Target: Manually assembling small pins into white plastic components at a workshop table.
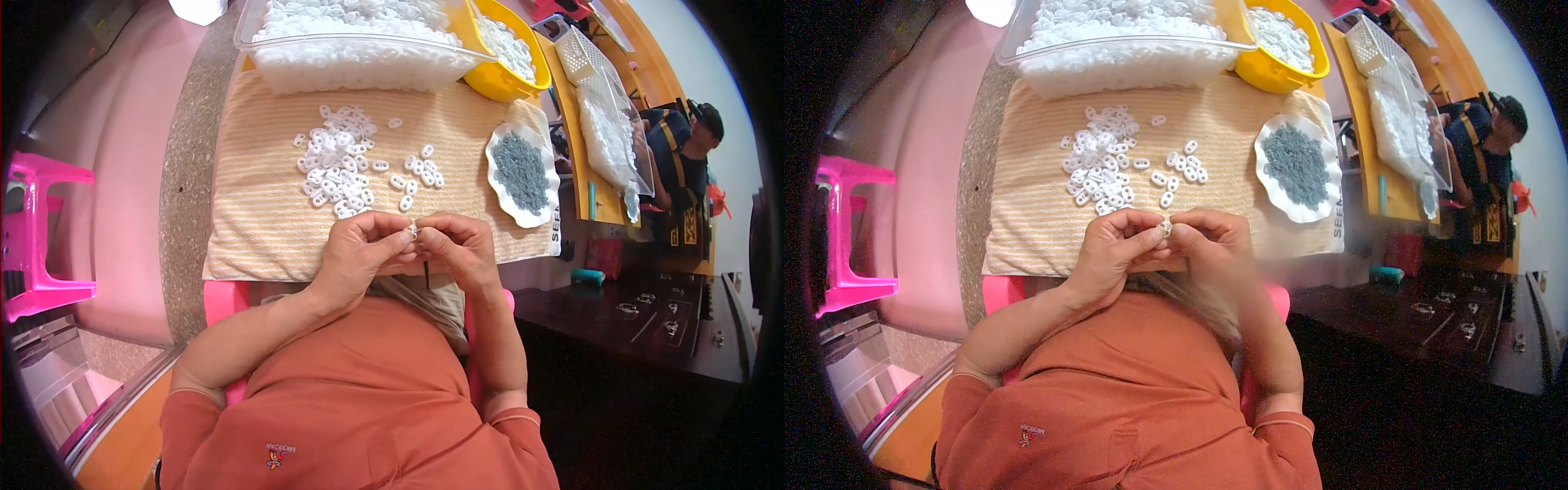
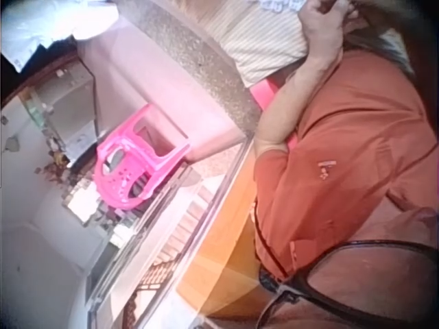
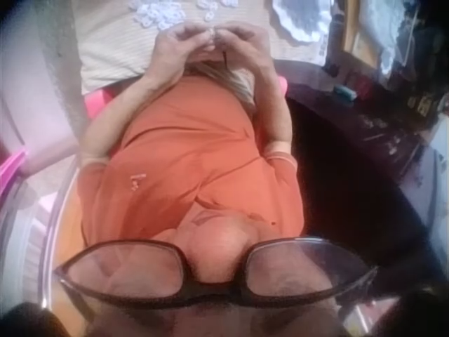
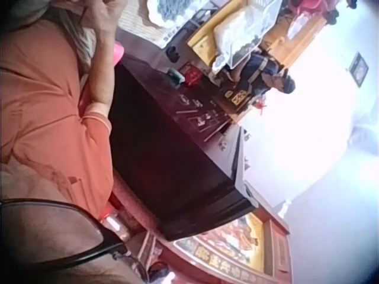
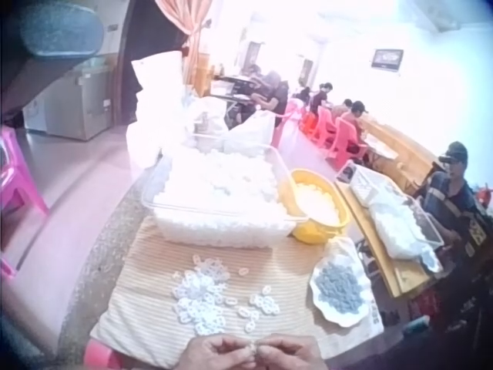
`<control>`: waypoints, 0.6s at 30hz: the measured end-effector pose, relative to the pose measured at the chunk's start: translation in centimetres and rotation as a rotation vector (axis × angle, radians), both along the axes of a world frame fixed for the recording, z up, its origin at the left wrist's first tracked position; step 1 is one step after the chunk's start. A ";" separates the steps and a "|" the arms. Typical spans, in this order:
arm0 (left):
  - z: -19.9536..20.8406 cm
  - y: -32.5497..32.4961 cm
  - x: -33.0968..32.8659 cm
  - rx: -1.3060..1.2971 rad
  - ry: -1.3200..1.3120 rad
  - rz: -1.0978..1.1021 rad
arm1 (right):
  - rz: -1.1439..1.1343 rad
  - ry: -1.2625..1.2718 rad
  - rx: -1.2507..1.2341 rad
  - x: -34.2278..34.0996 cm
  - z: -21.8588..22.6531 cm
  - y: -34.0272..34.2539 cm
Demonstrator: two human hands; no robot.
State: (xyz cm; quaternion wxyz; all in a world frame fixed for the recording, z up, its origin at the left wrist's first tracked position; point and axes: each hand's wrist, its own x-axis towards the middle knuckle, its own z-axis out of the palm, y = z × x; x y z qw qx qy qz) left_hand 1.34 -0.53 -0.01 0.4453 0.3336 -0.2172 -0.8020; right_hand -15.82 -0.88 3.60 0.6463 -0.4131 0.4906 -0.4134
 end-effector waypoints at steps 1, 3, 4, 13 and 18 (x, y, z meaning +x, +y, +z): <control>0.1 0.0 0.0 0.001 0.001 0.002 | 0.002 0.001 0.001 -0.1 0.0 -0.1; 0.3 0.0 0.0 0.022 -0.021 0.018 | -0.006 0.065 -0.057 -0.6 -0.2 -0.5; 0.3 0.1 0.0 0.022 -0.021 0.019 | -0.006 0.066 -0.057 -0.7 -0.3 -0.7; -0.2 0.2 0.0 0.055 -0.006 0.071 | 0.177 0.805 -0.654 -0.1 -1.2 -5.8; 0.1 0.1 0.1 0.068 -0.014 0.076 | 0.261 1.109 -0.713 1.4 -1.3 -6.9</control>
